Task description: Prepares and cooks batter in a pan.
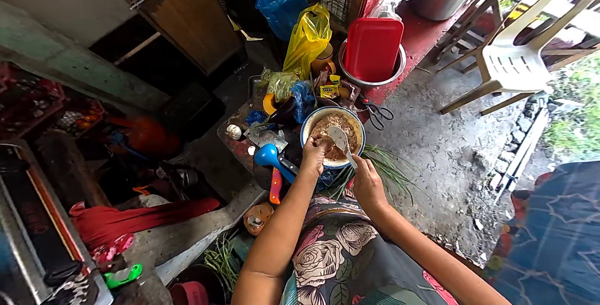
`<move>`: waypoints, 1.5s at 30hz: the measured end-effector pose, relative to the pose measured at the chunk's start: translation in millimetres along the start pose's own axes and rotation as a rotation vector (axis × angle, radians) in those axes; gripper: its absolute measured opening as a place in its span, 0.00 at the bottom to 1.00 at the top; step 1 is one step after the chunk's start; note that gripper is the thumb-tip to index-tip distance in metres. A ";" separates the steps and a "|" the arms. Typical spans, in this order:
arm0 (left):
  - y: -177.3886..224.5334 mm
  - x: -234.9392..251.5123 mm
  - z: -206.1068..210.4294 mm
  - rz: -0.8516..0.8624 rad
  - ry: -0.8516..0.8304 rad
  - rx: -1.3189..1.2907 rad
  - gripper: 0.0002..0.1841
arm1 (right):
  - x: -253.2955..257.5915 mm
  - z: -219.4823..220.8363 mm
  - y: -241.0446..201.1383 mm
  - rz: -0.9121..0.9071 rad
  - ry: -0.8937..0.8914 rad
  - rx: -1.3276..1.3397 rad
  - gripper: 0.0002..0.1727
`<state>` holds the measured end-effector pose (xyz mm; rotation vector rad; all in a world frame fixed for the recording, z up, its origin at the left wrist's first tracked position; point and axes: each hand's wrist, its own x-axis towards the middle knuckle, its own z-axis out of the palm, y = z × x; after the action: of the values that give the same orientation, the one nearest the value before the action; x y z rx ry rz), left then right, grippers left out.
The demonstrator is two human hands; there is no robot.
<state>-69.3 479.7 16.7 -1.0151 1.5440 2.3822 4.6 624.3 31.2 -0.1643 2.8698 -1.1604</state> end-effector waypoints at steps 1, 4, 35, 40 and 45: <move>-0.9 0.2 -0.1 0.005 0.003 0.009 0.22 | -1.3 -0.5 -1.6 0.012 -0.019 0.032 0.23; -4.2 0.6 -2.8 0.049 -0.001 0.074 0.22 | -4.2 3.7 -1.3 0.011 -0.032 0.058 0.23; 27.7 -25.2 -13.6 0.817 -0.139 1.046 0.11 | 18.3 -19.1 20.2 0.424 -0.310 0.622 0.18; 26.9 -24.8 -12.8 0.421 -0.039 0.980 0.14 | 19.4 -16.5 25.4 0.374 -0.254 0.504 0.19; 3.4 -9.5 -4.4 0.101 -0.199 0.383 0.23 | 13.4 -15.8 19.2 0.075 -0.088 0.150 0.23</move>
<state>-61.5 476.7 23.8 -0.6147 1.9079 2.0514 -11.5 647.4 29.2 -0.0989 2.6769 -1.3127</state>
